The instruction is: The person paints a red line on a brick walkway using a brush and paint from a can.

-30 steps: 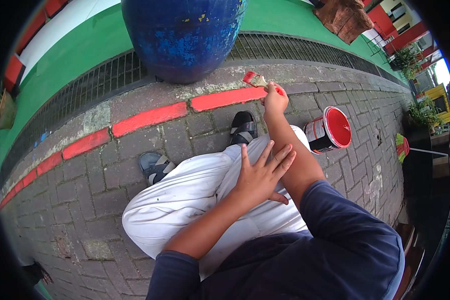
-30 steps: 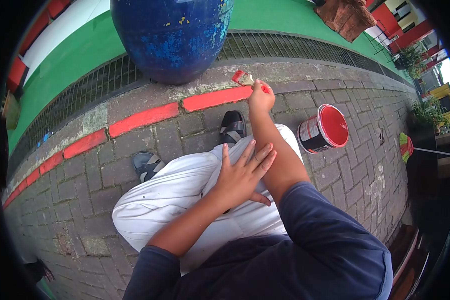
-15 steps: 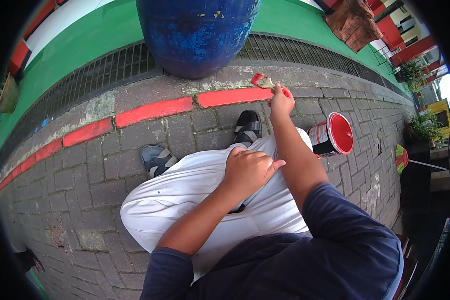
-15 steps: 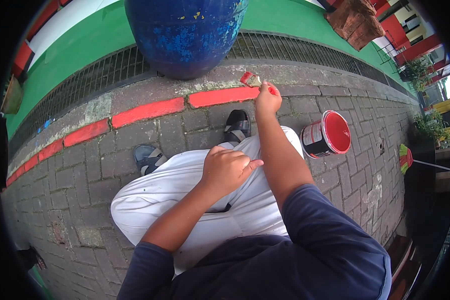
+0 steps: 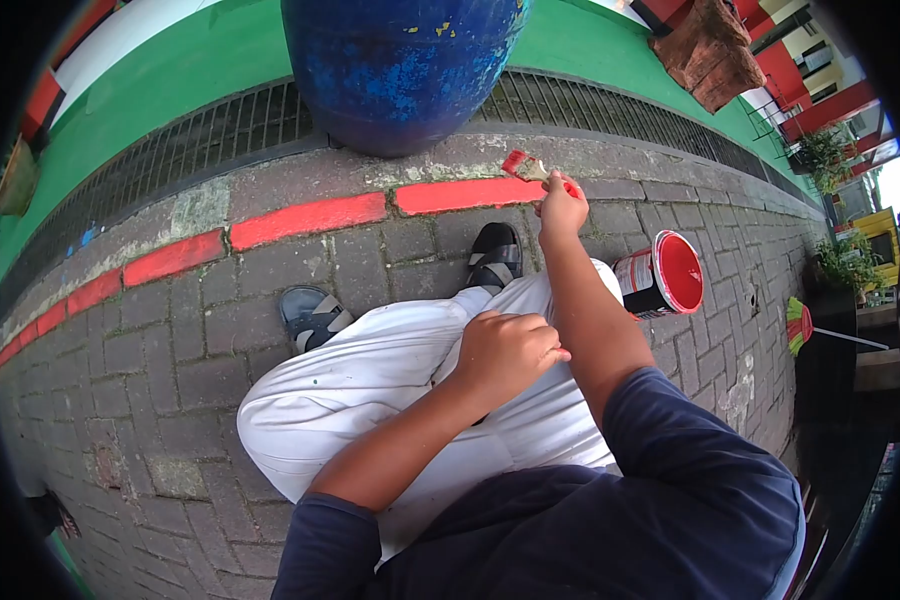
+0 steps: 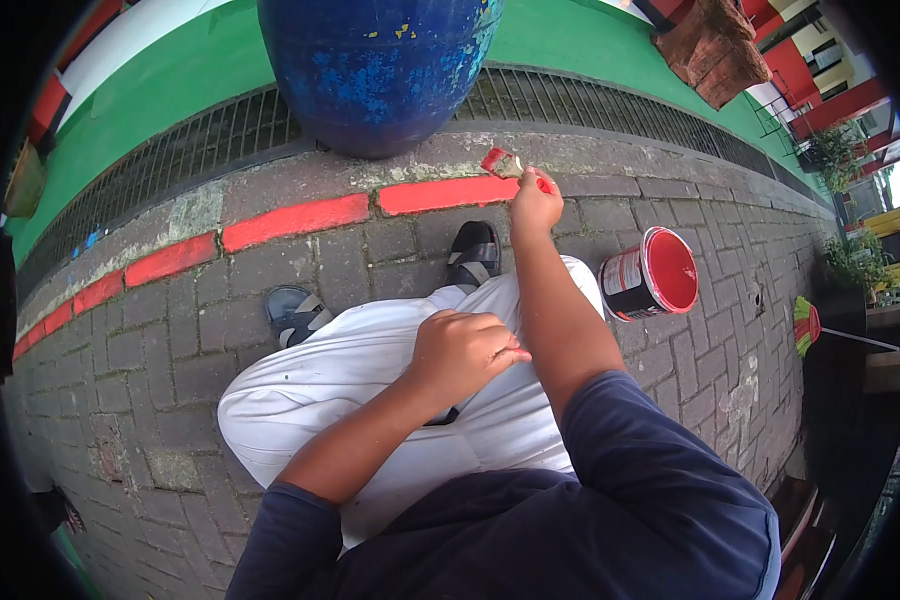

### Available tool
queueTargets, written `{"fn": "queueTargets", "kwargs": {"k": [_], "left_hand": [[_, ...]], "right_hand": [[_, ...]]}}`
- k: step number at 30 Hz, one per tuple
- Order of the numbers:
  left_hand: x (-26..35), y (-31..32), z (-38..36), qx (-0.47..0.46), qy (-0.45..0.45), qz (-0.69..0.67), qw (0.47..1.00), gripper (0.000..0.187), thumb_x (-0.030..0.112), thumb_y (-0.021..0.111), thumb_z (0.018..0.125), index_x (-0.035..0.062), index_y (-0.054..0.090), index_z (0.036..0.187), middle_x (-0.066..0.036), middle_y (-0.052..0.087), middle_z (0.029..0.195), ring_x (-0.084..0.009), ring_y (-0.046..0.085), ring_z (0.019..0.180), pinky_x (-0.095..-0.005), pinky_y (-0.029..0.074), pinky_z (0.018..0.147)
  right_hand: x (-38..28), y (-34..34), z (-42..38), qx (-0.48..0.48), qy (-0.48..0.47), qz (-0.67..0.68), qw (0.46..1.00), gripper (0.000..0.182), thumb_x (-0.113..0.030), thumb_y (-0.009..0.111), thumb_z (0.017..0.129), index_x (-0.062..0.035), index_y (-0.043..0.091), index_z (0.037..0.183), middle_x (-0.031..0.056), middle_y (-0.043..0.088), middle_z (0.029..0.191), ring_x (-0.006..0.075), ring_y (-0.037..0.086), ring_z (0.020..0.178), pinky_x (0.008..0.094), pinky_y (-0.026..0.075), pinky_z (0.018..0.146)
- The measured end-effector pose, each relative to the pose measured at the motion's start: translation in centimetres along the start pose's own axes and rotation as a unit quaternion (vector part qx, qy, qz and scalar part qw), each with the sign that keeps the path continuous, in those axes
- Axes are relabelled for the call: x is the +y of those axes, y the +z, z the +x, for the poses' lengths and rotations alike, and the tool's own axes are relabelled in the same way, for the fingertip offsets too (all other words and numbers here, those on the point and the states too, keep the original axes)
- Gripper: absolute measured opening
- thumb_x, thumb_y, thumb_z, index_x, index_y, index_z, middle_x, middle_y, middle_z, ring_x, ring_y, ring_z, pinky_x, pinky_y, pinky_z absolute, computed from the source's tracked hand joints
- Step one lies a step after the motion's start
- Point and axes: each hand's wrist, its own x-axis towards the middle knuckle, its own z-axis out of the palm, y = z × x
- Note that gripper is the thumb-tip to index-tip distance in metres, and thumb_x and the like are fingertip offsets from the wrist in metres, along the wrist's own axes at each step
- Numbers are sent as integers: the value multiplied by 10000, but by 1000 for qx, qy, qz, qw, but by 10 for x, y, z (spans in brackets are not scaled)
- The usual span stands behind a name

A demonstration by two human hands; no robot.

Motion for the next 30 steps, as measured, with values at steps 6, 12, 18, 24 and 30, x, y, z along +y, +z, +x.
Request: {"fn": "queueTargets", "kwargs": {"k": [6, 12, 18, 24, 30], "left_hand": [[9, 1, 6, -24, 11, -125, 992, 240, 258, 806, 812, 82, 725, 955, -47, 740, 908, -248, 717, 791, -368, 541, 720], [11, 11, 3, 0, 29, -168, 985, 464, 371, 695, 926, 124, 648, 1316, -113, 682, 1250, -300, 657, 1136, -416, 510, 929], [26, 10, -9, -93, 152, -118, 977, 722, 675, 492, 961, 135, 580, 1432, -107, 492, 1538, -346, 420, 1446, -572, 348, 1117], [8, 22, -21, -183, 131, 45, 973, 734, 607, 578, 934, 236, 410, 1544, -48, 437, 1580, -242, 425, 1448, -555, 307, 1147], [-17, 29, -10, -184, 108, 53, 976, 601, 441, 652, 938, 291, 476, 1492, -6, 554, 1477, -175, 492, 1387, -553, 378, 1097]], "right_hand": [[-6, 1, -4, 3, 9, 9, 1000, 300, -235, 715, 947, -31, 674, 1164, 117, 745, 930, 140, 571, 496, 290, 474, 455], [-16, 1, -10, 4, 13, 18, 1000, 287, -226, 706, 954, -35, 673, 1167, 118, 748, 939, 141, 573, 497, 290, 474, 453], [-26, 1, -17, -8, 29, 10, 1000, 261, -224, 698, 955, -45, 676, 1144, 111, 750, 943, 143, 573, 502, 288, 468, 456], [-84, 9, 42, -147, 59, -114, 981, 273, -272, 704, 940, -93, 677, 1145, 61, 747, 969, 158, 641, 626, 313, 526, 577], [-29, 10, 107, -168, 71, -251, 951, 242, -265, 724, 908, -42, 717, 1000, 64, 742, 864, 177, 696, 660, 323, 543, 575]]}}
